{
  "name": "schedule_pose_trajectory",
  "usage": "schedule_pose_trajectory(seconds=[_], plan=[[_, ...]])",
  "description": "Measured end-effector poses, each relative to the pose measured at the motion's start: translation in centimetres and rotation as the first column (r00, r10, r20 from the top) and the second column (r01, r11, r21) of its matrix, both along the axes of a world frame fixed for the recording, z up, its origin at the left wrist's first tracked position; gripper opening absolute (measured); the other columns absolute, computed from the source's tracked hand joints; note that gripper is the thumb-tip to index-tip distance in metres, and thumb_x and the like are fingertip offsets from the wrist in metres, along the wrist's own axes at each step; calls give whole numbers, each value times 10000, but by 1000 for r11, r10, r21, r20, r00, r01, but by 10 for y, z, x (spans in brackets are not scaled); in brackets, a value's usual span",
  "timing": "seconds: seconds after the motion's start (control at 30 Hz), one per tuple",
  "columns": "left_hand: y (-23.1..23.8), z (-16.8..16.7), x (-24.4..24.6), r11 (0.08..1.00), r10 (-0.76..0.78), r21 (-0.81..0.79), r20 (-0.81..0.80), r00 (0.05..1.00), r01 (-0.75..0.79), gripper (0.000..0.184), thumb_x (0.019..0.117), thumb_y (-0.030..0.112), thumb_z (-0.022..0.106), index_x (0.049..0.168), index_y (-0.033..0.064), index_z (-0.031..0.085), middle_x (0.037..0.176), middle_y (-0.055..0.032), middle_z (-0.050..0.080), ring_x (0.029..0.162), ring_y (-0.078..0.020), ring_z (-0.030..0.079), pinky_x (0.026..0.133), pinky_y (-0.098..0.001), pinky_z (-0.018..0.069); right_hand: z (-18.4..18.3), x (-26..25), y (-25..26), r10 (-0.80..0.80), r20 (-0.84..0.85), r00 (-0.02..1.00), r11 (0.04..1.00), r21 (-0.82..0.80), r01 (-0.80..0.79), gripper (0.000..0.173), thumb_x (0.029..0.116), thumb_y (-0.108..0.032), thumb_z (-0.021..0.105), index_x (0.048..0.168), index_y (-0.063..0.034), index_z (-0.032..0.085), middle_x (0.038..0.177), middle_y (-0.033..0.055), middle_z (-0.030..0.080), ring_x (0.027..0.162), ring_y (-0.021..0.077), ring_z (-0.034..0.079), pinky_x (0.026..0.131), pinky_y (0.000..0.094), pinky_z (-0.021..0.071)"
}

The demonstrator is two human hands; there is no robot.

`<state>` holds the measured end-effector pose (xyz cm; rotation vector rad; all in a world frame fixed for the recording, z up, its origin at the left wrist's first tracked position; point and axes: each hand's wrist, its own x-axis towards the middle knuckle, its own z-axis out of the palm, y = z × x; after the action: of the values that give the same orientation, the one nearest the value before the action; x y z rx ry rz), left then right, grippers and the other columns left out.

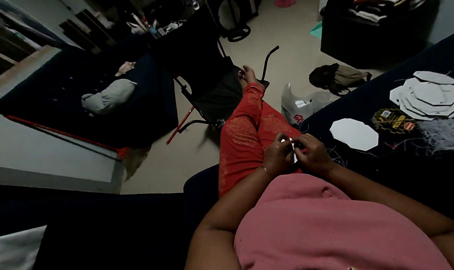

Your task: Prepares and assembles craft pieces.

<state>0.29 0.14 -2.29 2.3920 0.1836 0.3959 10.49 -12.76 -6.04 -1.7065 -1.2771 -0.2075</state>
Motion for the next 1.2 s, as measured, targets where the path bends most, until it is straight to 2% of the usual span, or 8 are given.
schedule_pose_trajectory(seconds=[0.13, 0.23, 0.33, 0.43, 0.67, 0.83, 0.97, 1.2], plan=[[8, 5, -3, 959, -45, -278, 13, 999, 46, 163, 943, 41, 624, 983, -89, 714, 1108, -193, 631, 928, -131, 619, 838, -251, 529, -1, 3, -2, 60, -83, 995, 998, 27, -58, 154, 867, 6, 612, 999, 55, 673, 911, 177, 681, 816, 268, 675, 757, 391, 580], [11, 5, -5, 811, -22, -585, 9, 1000, 23, 131, 955, 4, 613, 1003, -97, 683, 1104, -128, 648, 984, -75, 625, 877, -235, 541, 0, 5, -3, 128, -216, 968, 992, 49, -120, 145, 867, -2, 607, 985, 50, 675, 927, 162, 694, 825, 220, 679, 768, 366, 578], [8, 7, -5, 696, 13, -717, -44, 999, -40, 101, 983, 23, 594, 1010, -40, 668, 908, -19, 670, 754, -24, 607, 708, -220, 532, 0, 7, -2, 164, -299, 940, 986, 83, -146, 129, 870, -11, 595, 956, 20, 687, 914, 115, 701, 820, 155, 671, 771, 316, 570], [6, 9, -4, 686, 55, -723, -57, 997, -79, 99, 983, 16, 597, 998, -39, 678, 832, 2, 664, 712, -20, 594, 689, -212, 521, -5, 7, -3, 140, -291, 947, 988, 102, -114, 125, 898, -60, 627, 970, 5, 707, 918, 99, 715, 826, 129, 685, 780, 293, 582], [7, 2, -2, 813, 94, -578, 3, 996, -75, 117, 960, 10, 626, 995, -67, 708, 918, -66, 699, 807, -42, 637, 781, -226, 548, -2, 2, -5, 57, -97, 994, 994, 96, -48, 177, 935, -113, 629, 968, 12, 749, 947, 137, 745, 891, 207, 715, 851, 331, 585], [6, 3, -2, 894, 68, -440, -40, 997, -78, 152, 970, 45, 617, 1019, -63, 712, 927, -89, 706, 779, -51, 628, 764, -231, 538, -3, 2, -2, -18, 72, 997, 999, 46, 14, 163, 927, -105, 614, 893, 10, 724, 849, 141, 719, 818, 279, 698, 779, 399, 578], [3, 13, -1, 886, 82, -448, -107, 991, -121, 158, 977, 60, 624, 1029, -62, 709, 902, -91, 713, 801, -63, 652, 796, -246, 549, 1, 4, -4, 21, -168, 985, 1000, -4, -22, 176, 919, -120, 620, 913, 31, 709, 848, 148, 700, 785, 236, 691, 741, 395, 588], [7, 11, 1, 844, 91, -517, -123, 988, -142, 141, 968, 49, 627, 1006, -71, 690, 858, -68, 688, 770, -54, 635, 765, -239, 545, 11, 14, -9, 192, -607, 771, 979, 64, -194, 135, 941, -110, 595, 939, -18, 694, 911, 30, 699, 838, 56, 659, 801, 264, 559]])
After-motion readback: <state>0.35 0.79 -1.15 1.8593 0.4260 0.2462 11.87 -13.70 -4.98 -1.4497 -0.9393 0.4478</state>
